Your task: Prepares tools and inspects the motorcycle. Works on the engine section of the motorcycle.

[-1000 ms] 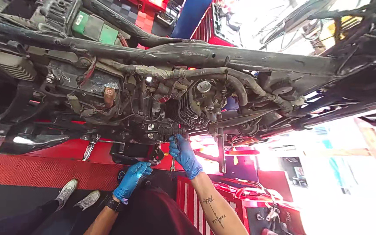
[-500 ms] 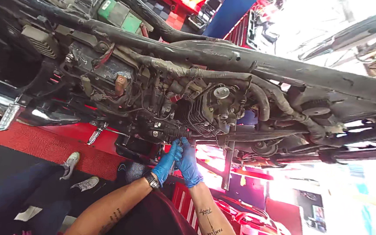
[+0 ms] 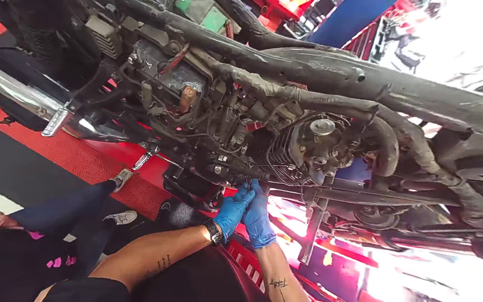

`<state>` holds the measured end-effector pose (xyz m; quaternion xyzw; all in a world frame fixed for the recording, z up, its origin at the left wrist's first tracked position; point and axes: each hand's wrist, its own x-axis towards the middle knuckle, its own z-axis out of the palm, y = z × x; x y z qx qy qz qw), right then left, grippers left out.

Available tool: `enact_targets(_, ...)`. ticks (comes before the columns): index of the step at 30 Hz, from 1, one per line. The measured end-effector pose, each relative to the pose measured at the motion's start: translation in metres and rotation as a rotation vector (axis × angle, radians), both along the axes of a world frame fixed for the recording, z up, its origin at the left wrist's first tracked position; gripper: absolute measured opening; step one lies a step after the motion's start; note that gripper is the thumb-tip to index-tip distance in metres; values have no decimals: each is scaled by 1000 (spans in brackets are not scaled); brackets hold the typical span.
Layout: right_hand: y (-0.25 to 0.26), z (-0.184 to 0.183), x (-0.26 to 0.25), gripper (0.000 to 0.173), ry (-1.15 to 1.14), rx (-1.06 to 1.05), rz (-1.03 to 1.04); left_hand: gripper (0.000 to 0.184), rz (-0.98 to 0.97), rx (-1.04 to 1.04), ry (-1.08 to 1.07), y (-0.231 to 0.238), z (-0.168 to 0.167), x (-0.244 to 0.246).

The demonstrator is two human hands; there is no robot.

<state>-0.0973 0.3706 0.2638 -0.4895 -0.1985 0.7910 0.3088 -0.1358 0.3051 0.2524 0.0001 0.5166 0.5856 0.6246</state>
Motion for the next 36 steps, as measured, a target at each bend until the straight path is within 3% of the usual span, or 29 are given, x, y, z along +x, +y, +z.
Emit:
enact_targets(15, 2, 3, 1, 51, -58, 9, 44, 38, 40, 23, 22, 0, -1, 4)
enact_targets(19, 26, 28, 18, 40, -253, -46, 327, 45, 272, 9, 52, 23, -11, 65)
enact_targets(21, 33, 51, 27, 36, -409, 20, 379, 48, 266, 44, -10, 32, -7, 87)
enact_targets(24, 39, 11, 27, 40, -273, 129, 462, 45, 339, 82, -10, 31, -19, 76)
enact_targets(27, 48, -5, 43, 41, -289, 204, 502, 43, 370, 113, -76, 37, -19, 86)
enact_targets(30, 49, -3, 40, 44, -341, 230, 573, 50, 174, 140, -151, 25, -20, 66)
enact_targets(33, 52, 6, 42, 45, -365, 170, 613, 46, 1, 190, 29, 10, -29, 34)
enact_targets(36, 52, 9, 47, 45, -346, 101, 645, 37, 51, 264, 548, -6, -39, 6)
